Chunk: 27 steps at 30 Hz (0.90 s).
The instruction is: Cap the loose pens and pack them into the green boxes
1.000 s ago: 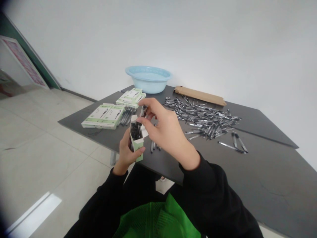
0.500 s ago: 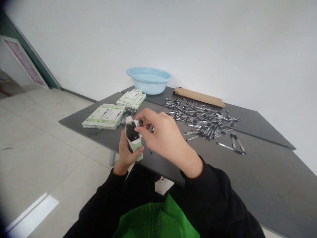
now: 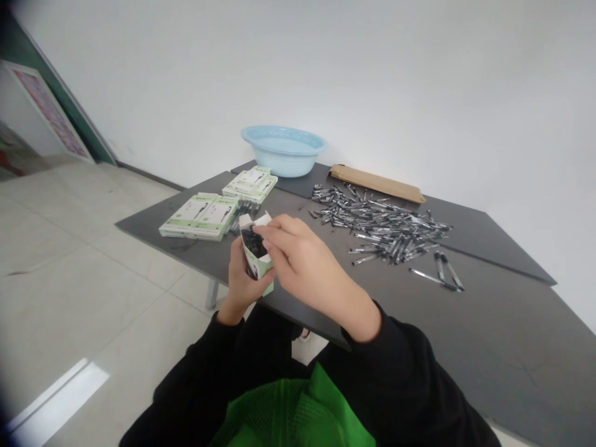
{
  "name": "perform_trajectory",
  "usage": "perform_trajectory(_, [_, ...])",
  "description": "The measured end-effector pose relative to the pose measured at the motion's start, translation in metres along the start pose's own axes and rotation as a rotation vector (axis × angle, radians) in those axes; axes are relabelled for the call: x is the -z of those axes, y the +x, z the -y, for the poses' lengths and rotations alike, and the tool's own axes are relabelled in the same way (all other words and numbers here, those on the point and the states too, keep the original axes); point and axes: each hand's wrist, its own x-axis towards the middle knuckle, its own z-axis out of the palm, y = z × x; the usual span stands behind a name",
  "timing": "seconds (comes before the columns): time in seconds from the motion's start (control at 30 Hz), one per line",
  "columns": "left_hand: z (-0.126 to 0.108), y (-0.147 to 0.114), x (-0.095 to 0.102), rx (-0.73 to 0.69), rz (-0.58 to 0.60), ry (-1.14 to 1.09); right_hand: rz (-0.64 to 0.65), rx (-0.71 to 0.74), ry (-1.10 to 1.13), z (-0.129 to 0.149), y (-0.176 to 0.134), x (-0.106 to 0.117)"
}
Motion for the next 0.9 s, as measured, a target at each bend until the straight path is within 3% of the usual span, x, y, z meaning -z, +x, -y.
perform_trajectory(0.1, [-0.001, 0.000, 0.000, 0.010, 0.008, -0.018, -0.083, 0.004, 0.002, 0.001, -0.003, -0.001])
perform_trajectory(0.27, [-0.003, 0.000, 0.000, 0.035, 0.044, -0.020, 0.023, -0.019, -0.071, 0.002, -0.011, -0.009])
perform_trajectory(0.4, [-0.002, -0.001, -0.004, 0.041, 0.000, 0.035, -0.158, -0.128, -0.053, -0.003, -0.022, -0.013])
perform_trajectory(0.47, [-0.004, -0.003, -0.006, 0.064, -0.045, 0.077, -0.229, -0.227, 0.015, -0.006, -0.028, -0.021])
perform_trajectory(0.63, [-0.020, -0.003, -0.001, 0.094, -0.049, 0.046, -0.237, -0.412, 0.371, -0.012, -0.032, -0.056])
perform_trajectory(0.9, [-0.037, 0.008, 0.022, 0.011, -0.057, 0.060, -0.457, -0.390, 0.554, -0.025, -0.030, -0.088])
